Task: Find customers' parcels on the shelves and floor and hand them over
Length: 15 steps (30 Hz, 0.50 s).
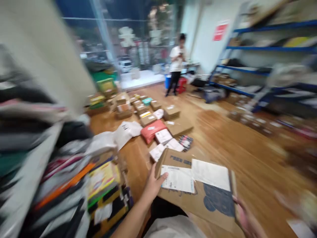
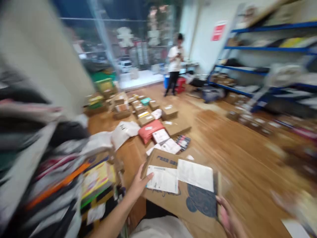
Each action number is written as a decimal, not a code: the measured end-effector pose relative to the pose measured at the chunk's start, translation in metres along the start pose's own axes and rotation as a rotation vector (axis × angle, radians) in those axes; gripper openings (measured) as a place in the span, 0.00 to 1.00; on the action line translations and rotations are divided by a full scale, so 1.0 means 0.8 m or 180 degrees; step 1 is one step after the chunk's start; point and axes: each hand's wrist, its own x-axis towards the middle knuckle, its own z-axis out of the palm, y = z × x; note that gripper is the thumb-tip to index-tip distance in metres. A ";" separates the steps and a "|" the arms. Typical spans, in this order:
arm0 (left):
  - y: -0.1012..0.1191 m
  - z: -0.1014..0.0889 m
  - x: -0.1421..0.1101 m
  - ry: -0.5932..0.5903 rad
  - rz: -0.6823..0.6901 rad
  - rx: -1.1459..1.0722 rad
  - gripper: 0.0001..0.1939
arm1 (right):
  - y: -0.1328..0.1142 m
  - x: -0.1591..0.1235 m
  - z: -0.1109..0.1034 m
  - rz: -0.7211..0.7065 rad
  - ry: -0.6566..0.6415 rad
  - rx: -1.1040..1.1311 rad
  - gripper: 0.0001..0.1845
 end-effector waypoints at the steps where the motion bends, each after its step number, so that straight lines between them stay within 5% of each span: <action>1: 0.000 0.019 0.008 -0.0103 -0.0046 -0.0043 0.43 | 0.000 -0.005 -0.015 -0.0162 -0.0018 0.0217 0.46; 4: 0.009 0.085 0.037 -0.0280 -0.0237 0.0308 0.44 | -0.003 -0.019 -0.071 -0.0579 0.0028 0.0762 0.37; 7: 0.025 0.190 0.040 -0.0620 -0.0206 0.0872 0.40 | 0.008 -0.045 -0.161 -0.0905 0.0247 0.1251 0.33; 10: 0.035 0.339 -0.011 -0.0927 0.0136 0.1207 0.38 | 0.031 -0.089 -0.292 -0.1189 0.0469 0.1613 0.31; 15: 0.025 0.631 -0.157 -0.1564 0.0312 0.1496 0.40 | 0.055 -0.183 -0.577 -0.1665 0.0836 0.1977 0.28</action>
